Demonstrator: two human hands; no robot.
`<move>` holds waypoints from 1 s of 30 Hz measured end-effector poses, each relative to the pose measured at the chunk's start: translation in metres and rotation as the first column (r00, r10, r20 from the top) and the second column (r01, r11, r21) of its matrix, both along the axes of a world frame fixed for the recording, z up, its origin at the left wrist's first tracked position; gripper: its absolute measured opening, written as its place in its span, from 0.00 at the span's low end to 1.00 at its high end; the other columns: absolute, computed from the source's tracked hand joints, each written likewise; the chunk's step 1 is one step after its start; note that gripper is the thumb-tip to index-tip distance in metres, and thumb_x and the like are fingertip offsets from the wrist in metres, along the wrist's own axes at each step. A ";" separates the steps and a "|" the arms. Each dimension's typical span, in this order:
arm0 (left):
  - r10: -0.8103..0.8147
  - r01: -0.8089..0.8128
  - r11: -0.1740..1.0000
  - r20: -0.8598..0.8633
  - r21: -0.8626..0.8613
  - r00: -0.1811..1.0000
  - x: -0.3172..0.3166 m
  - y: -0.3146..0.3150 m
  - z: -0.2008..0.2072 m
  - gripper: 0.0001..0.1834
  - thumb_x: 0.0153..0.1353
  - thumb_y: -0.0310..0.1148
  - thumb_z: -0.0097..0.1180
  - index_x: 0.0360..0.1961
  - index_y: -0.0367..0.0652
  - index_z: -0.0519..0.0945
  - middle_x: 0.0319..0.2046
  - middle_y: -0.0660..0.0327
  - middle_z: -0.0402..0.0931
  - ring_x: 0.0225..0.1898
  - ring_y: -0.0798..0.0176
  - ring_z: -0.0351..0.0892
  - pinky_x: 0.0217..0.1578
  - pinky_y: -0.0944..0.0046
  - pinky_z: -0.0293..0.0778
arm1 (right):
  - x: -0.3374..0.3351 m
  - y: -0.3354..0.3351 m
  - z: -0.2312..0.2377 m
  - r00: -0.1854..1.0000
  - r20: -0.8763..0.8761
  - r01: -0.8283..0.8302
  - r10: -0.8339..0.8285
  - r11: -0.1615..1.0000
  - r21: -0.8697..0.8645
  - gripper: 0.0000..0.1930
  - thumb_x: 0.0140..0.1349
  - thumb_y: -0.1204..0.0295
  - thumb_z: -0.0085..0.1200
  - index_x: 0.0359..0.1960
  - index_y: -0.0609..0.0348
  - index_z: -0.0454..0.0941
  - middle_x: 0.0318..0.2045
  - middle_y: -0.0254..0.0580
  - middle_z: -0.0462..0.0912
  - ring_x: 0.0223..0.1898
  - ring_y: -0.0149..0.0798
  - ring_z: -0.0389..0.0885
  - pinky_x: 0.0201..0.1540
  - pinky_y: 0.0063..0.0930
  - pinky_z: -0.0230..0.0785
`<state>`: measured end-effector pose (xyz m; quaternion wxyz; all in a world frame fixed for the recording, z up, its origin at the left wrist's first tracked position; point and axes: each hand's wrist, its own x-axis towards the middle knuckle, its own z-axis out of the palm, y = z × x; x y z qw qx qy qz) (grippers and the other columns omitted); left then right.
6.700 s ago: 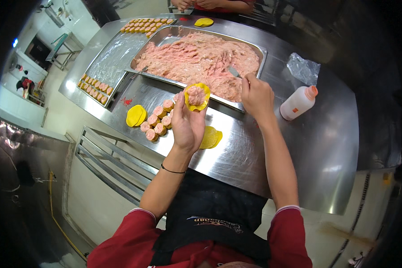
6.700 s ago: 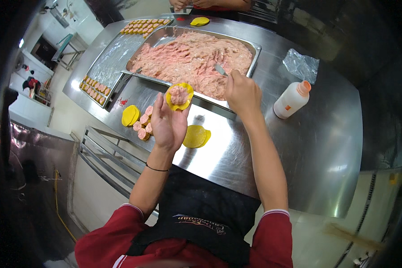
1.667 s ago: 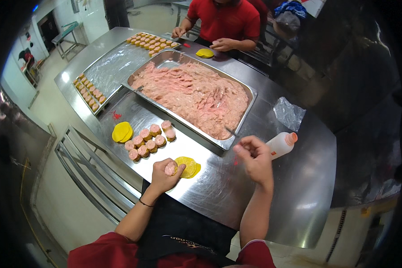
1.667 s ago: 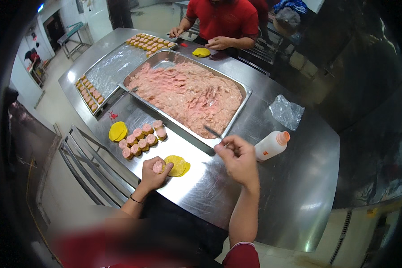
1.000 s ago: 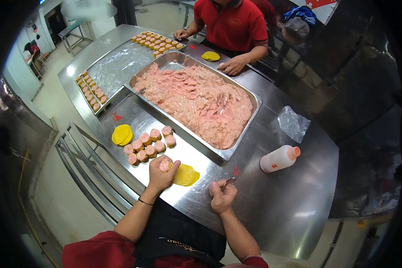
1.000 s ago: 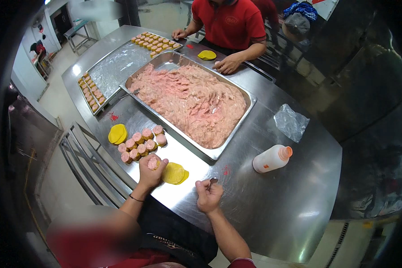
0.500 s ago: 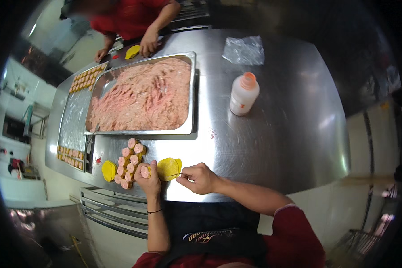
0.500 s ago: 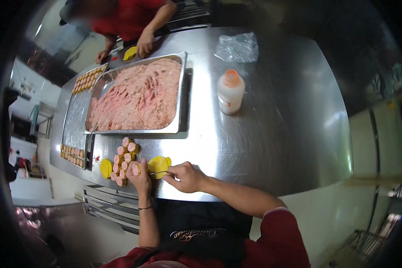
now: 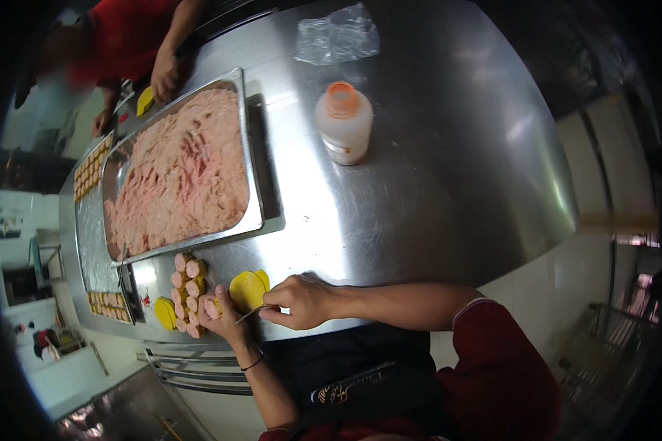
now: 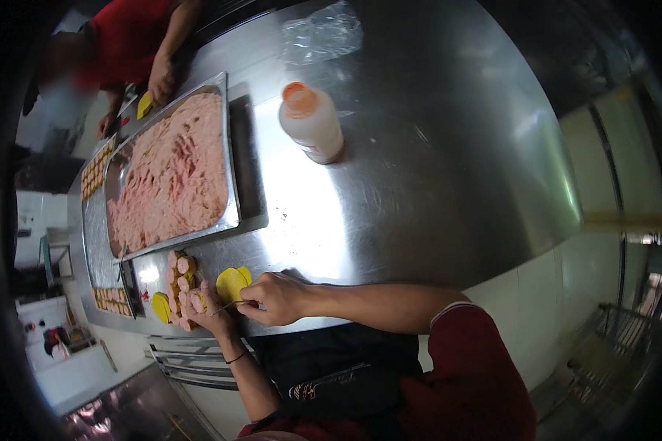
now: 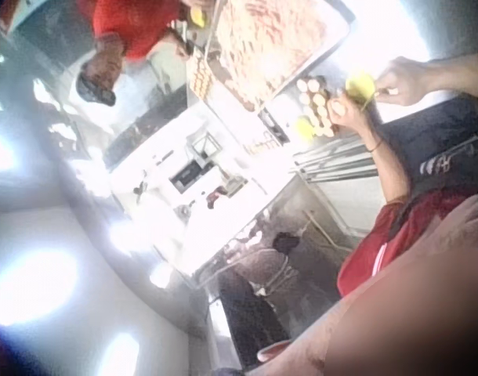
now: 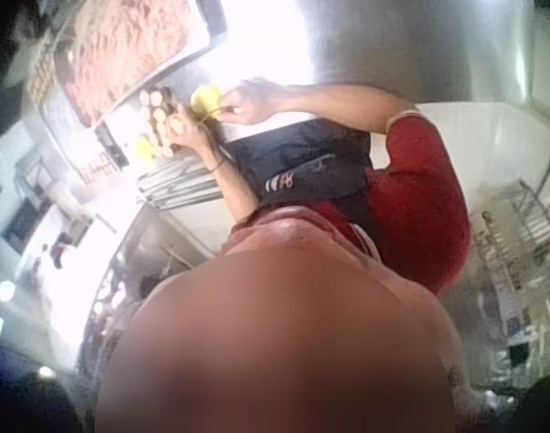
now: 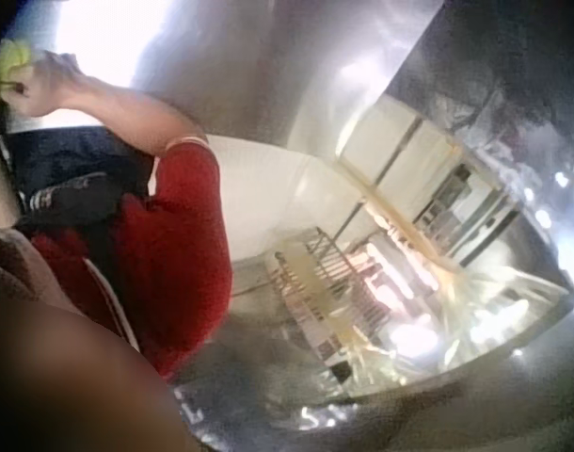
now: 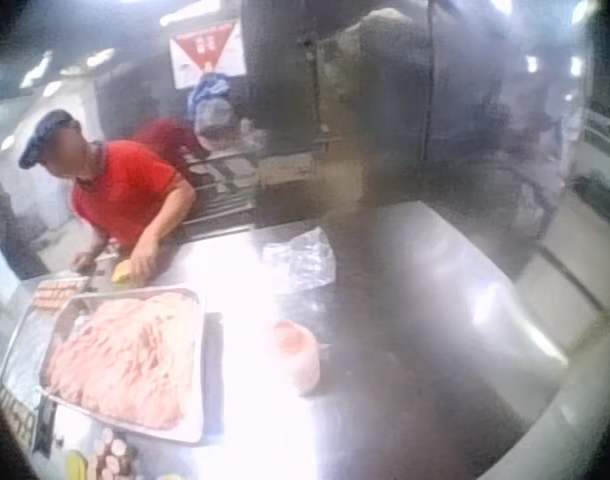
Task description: The person scoops ground meat from a large tray and places it onto small yellow discs on a stainless steel table. They use a small metal spatula to spread and shape the meat on each disc, then set the completed items aside in a row.
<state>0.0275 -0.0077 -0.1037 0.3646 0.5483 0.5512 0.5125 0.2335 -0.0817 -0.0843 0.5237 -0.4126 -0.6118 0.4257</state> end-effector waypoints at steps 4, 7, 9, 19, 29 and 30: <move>0.075 -0.069 0.995 -0.071 0.078 0.995 0.006 -0.002 -0.001 0.18 0.67 0.28 0.71 0.25 0.43 0.73 0.24 0.70 0.69 0.27 0.73 0.64 0.30 0.69 0.62 | 0.003 0.004 0.005 0.994 0.107 -0.032 0.036 0.998 -0.045 0.13 0.67 0.68 0.63 0.25 0.62 0.80 0.21 0.53 0.83 0.23 0.57 0.85 0.29 0.47 0.76; 0.132 -0.114 0.986 -0.149 0.122 0.980 0.008 -0.004 0.002 0.17 0.64 0.28 0.72 0.24 0.41 0.75 0.23 0.69 0.71 0.27 0.73 0.66 0.30 0.68 0.65 | 0.003 0.004 0.008 0.980 0.190 -0.041 0.053 0.997 -0.067 0.12 0.66 0.66 0.65 0.27 0.59 0.82 0.23 0.50 0.85 0.26 0.56 0.87 0.31 0.49 0.78; 0.120 -0.097 0.988 -0.207 0.119 0.971 0.008 -0.004 0.005 0.16 0.63 0.30 0.74 0.25 0.40 0.77 0.22 0.69 0.72 0.26 0.73 0.68 0.29 0.68 0.66 | 0.003 0.003 0.009 0.973 0.219 -0.061 0.076 0.995 -0.076 0.13 0.67 0.66 0.65 0.27 0.59 0.82 0.24 0.50 0.85 0.25 0.54 0.86 0.30 0.47 0.78; 0.087 -0.079 0.996 -0.204 0.046 0.975 0.011 -0.004 0.011 0.19 0.61 0.35 0.76 0.23 0.38 0.78 0.19 0.64 0.75 0.22 0.72 0.69 0.26 0.66 0.67 | 0.001 0.000 0.016 0.991 0.125 -0.037 0.039 0.999 -0.021 0.11 0.63 0.73 0.69 0.25 0.65 0.83 0.13 0.40 0.73 0.14 0.28 0.67 0.20 0.29 0.60; 0.058 -0.054 0.998 -0.141 0.029 0.988 0.010 -0.005 0.010 0.18 0.61 0.36 0.75 0.23 0.40 0.78 0.20 0.66 0.76 0.23 0.73 0.71 0.26 0.67 0.69 | 0.001 -0.002 0.015 0.970 0.240 -0.042 0.045 0.999 -0.017 0.13 0.64 0.71 0.69 0.25 0.64 0.82 0.14 0.43 0.75 0.14 0.36 0.72 0.20 0.34 0.65; 0.064 -0.059 0.998 -0.157 0.036 0.986 0.010 -0.005 0.010 0.18 0.61 0.36 0.75 0.23 0.39 0.78 0.20 0.66 0.76 0.23 0.73 0.71 0.26 0.67 0.69 | 0.001 -0.002 0.014 0.972 0.232 -0.045 0.046 0.999 -0.011 0.13 0.64 0.71 0.69 0.25 0.64 0.82 0.13 0.43 0.74 0.13 0.36 0.71 0.20 0.34 0.64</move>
